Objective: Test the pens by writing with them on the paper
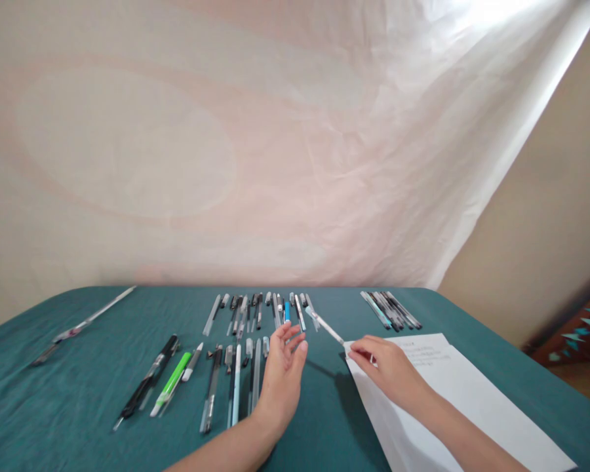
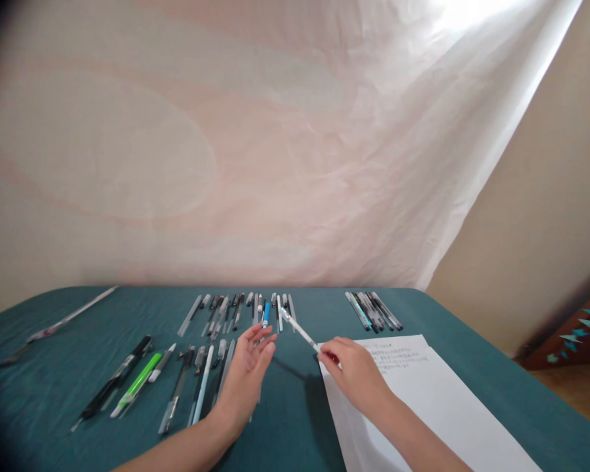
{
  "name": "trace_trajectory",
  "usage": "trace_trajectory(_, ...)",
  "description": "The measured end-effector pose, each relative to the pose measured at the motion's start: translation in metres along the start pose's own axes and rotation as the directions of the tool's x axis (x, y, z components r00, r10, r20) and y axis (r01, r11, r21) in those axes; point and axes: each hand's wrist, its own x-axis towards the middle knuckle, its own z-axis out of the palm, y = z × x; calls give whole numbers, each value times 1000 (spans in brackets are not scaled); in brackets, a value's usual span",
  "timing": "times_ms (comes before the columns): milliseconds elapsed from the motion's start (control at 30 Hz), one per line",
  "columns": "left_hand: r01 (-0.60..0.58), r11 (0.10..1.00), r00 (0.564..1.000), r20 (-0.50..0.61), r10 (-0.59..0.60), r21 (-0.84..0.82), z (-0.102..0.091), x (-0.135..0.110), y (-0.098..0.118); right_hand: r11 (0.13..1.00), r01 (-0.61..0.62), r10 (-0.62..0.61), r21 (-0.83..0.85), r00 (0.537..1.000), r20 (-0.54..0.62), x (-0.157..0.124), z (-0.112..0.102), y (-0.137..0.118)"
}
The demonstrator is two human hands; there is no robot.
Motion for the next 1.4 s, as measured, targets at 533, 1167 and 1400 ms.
trace_trajectory(533, -476, 734, 836, 509, 207, 484, -5, -25, 24, 726, -487, 521, -486, 850, -74, 70, 16, 106)
trace_trajectory(1167, -548, 673, 803, 539, 256, 497, -6, -26, 29, 906, -325, 329, -271, 944, -34, 87, 34, 50)
trace_trajectory(1400, -554, 668, 797, 549, 252, 498, -7, -27, 31, 957, -256, 261, -136, 965, 21, 115, 68, 0)
